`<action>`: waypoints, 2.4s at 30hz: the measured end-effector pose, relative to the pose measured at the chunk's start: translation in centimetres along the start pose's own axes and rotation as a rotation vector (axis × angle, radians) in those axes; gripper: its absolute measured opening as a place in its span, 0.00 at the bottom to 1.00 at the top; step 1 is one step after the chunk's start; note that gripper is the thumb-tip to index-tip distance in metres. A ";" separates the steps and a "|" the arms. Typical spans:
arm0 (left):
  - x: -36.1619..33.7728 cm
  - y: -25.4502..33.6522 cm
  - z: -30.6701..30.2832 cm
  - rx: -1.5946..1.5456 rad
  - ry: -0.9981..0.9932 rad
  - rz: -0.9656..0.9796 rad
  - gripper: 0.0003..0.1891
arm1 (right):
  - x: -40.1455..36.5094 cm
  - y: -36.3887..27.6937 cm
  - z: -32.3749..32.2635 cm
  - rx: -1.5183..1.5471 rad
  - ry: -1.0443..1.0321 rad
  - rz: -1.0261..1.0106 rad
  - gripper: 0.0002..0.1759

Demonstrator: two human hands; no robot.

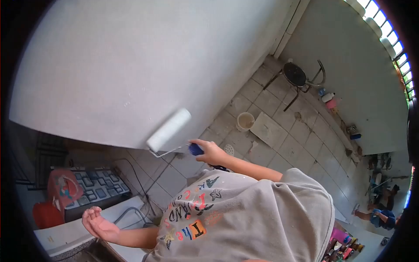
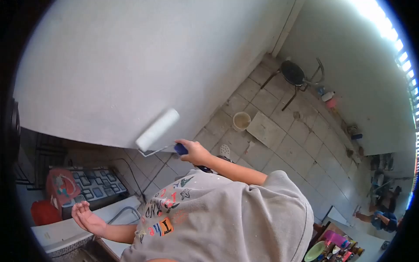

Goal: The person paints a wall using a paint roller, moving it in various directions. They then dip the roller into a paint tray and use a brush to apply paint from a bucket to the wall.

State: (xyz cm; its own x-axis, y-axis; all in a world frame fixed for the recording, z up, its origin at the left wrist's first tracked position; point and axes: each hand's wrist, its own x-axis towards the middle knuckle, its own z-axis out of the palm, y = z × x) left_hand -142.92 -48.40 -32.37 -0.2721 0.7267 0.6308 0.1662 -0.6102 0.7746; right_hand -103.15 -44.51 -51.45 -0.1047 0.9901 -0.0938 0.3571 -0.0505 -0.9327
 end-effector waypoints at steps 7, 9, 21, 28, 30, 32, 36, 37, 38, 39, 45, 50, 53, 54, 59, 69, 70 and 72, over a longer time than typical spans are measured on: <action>2.1 -0.7 5.5 0.014 0.118 0.056 0.18 | 0.7 0.7 -10.6 1.064 0.026 0.533 0.32; 2.3 -0.9 6.8 0.009 0.156 0.070 0.15 | 0.6 1.7 -15.4 1.433 -0.008 0.412 0.29; 6.1 -4.0 15.0 0.252 0.487 -0.188 0.22 | -0.4 -4.0 -29.3 1.209 0.112 -0.427 0.48; 7.0 -7.5 16.2 0.241 0.469 -0.253 0.32 | 2.6 -10.7 -31.0 -0.232 0.993 -0.339 0.49; 7.6 -8.1 16.3 0.254 0.566 -0.221 0.35 | 5.0 -8.2 -30.7 -0.341 0.971 -0.405 0.49; 8.0 -8.8 15.7 0.305 0.581 -0.199 0.35 | 6.4 -7.5 -30.5 -0.413 0.865 -0.467 0.49; 7.7 -8.3 16.6 0.320 0.596 -0.199 0.34 | 9.7 -7.9 -26.3 -0.242 0.637 -0.485 0.49; 7.4 -8.4 17.0 0.295 0.631 -0.196 0.33 | 10.4 -7.8 -25.4 -0.143 0.617 -0.509 0.49; 7.3 -8.7 16.9 0.215 0.643 -0.070 0.30 | 10.6 -7.9 -24.6 -0.026 0.563 -0.426 0.49; 6.8 -9.1 16.7 0.290 0.708 0.148 0.25 | 10.6 -8.2 -24.1 0.088 0.510 -0.337 0.48; 7.6 -5.5 22.2 0.446 0.864 0.936 0.13 | 10.2 -6.9 -23.4 0.138 0.443 -0.223 0.41; 5.1 -8.9 31.2 -0.119 -0.058 0.647 0.13 | 6.2 -4.6 -22.9 0.184 0.416 0.037 0.38; 3.8 -10.7 33.8 -0.230 -0.409 0.432 0.13 | 3.5 -2.3 -20.5 0.114 0.416 0.232 0.36; 4.4 -10.8 34.3 -0.210 -0.521 0.407 0.14 | 2.3 -0.6 -19.5 0.096 0.453 0.293 0.35; 5.4 -12.8 35.8 -0.335 -0.906 0.218 0.17 | -5.8 3.9 -17.4 -0.075 0.514 0.712 0.38; 3.2 -15.6 36.7 -0.108 -1.266 -0.198 0.14 | -28.4 10.9 -10.8 -0.495 0.439 1.302 0.36; 3.0 -15.4 37.7 -0.101 -1.255 -0.179 0.13 | -29.3 10.2 -11.3 -0.375 0.440 1.401 0.36; 2.0 -14.3 40.3 -0.097 -1.229 -0.164 0.13 | -31.3 10.8 -12.8 -0.243 0.444 1.500 0.35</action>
State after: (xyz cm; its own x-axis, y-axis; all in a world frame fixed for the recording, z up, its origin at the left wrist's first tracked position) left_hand -107.68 -25.51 -40.39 0.7932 0.5780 0.1916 0.1291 -0.4672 0.8747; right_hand -84.16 -74.39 -54.14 0.7184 0.0221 -0.6953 0.0211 -0.9997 -0.0100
